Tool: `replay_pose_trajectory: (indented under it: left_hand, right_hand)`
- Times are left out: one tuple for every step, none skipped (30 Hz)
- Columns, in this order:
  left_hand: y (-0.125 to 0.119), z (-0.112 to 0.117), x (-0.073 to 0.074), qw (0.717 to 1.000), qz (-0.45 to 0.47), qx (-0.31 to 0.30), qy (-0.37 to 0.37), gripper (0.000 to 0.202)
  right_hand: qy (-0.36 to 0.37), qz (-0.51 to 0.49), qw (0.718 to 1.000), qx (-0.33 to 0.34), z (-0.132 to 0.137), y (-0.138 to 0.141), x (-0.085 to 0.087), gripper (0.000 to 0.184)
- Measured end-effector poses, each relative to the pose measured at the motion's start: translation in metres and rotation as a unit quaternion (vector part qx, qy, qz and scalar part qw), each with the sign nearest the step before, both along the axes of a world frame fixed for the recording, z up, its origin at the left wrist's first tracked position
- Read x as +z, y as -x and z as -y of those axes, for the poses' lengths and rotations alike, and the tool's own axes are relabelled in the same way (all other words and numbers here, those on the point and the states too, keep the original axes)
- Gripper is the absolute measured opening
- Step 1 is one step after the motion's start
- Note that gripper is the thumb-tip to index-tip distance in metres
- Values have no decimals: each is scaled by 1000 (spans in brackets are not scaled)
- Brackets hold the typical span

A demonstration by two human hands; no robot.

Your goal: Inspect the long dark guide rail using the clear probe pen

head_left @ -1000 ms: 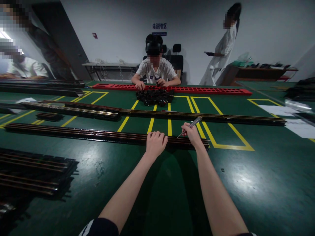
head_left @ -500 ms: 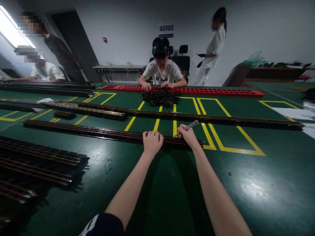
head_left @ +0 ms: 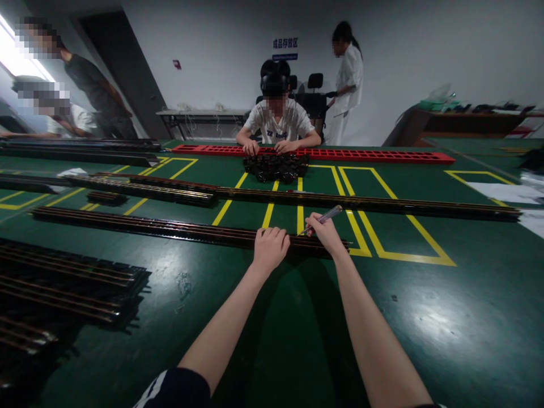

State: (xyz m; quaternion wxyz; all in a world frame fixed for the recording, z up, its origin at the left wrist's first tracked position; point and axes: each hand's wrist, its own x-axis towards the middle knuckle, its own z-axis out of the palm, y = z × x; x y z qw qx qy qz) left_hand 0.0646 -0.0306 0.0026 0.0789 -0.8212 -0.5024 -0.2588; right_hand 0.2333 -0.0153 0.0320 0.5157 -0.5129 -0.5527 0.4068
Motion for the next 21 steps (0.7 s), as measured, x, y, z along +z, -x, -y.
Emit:
replay_pose_trajectory:
  left_hand:
    - [0, 0, 0, 1000, 0, 0, 0, 33]
    - [0, 0, 0, 1000, 0, 0, 0, 34]
    - [0, 0, 0, 1000, -1, 0, 0, 34]
    - [0, 0, 0, 1000, -1, 0, 1, 34]
    - [0, 0, 0, 1000, -2, 0, 1, 34]
    - [0, 0, 0, 1000, -2, 0, 2, 34]
    - [0, 0, 0, 1000, -2, 0, 3, 35]
    - [0, 1, 1, 1000, -2, 0, 4, 35]
    - [0, 1, 1, 1000, -1, 0, 5, 35]
    - [0, 1, 1, 1000, -1, 0, 6, 35]
    - [0, 1, 1, 1000, 0, -1, 6, 35]
    - [0, 0, 1, 1000, 1, -1, 8, 35]
    - [0, 0, 0, 1000, 3, -1, 10, 36]
    - [0, 0, 0, 1000, 6, -2, 13, 36]
    - [0, 0, 0, 1000, 9, -3, 15, 37]
    - [0, 0, 0, 1000, 12, -4, 18, 37]
    - [0, 0, 0, 1000, 14, -5, 21, 38]
    - [0, 0, 0, 1000, 16, -6, 23, 38]
    - [0, 0, 0, 1000, 16, -5, 25, 38]
    - [0, 0, 0, 1000, 16, -5, 26, 38]
    - [0, 0, 0, 1000, 15, -5, 27, 37]
  right_hand:
    - [1, 4, 1000, -3, 0, -1, 0, 28]
    - [2, 8, 1000, -6, 0, -2, 0, 28]
    - [3, 10, 1000, -8, 0, -3, 0, 28]
    - [6, 11, 1000, -10, 0, -5, 0, 28]
    - [9, 10, 1000, -11, 0, -6, 0, 29]
    - [11, 9, 1000, -13, 0, -8, 0, 29]
    - [13, 9, 1000, -14, 0, -10, 0, 28]
    - [14, 10, 1000, -13, 0, -12, 0, 28]
    - [15, 12, 1000, -13, 0, -14, 0, 27]
    - [16, 15, 1000, -13, 0, -16, 0, 27]
    - [18, 18, 1000, -13, 0, -18, 0, 26]
    - [20, 20, 1000, -13, 1, -20, 0, 26]
    - [21, 22, 999, -14, 1, -23, 0, 26]
    - [23, 24, 999, -14, 1, -25, 0, 26]
    - [24, 25, 999, -11, 1, -27, 0, 26]
    - [26, 24, 999, -9, 2, -29, 0, 26]
    - [27, 21, 999, -7, 2, -30, 0, 26]
    - [28, 15, 999, -6, 2, -31, 0, 26]
    - [27, 9, 1000, -7, 2, -32, -1, 26]
    - [28, 4, 1000, -7, 2, -32, -1, 26]
    - [28, -2, 1000, -7, 1, -32, -2, 25]
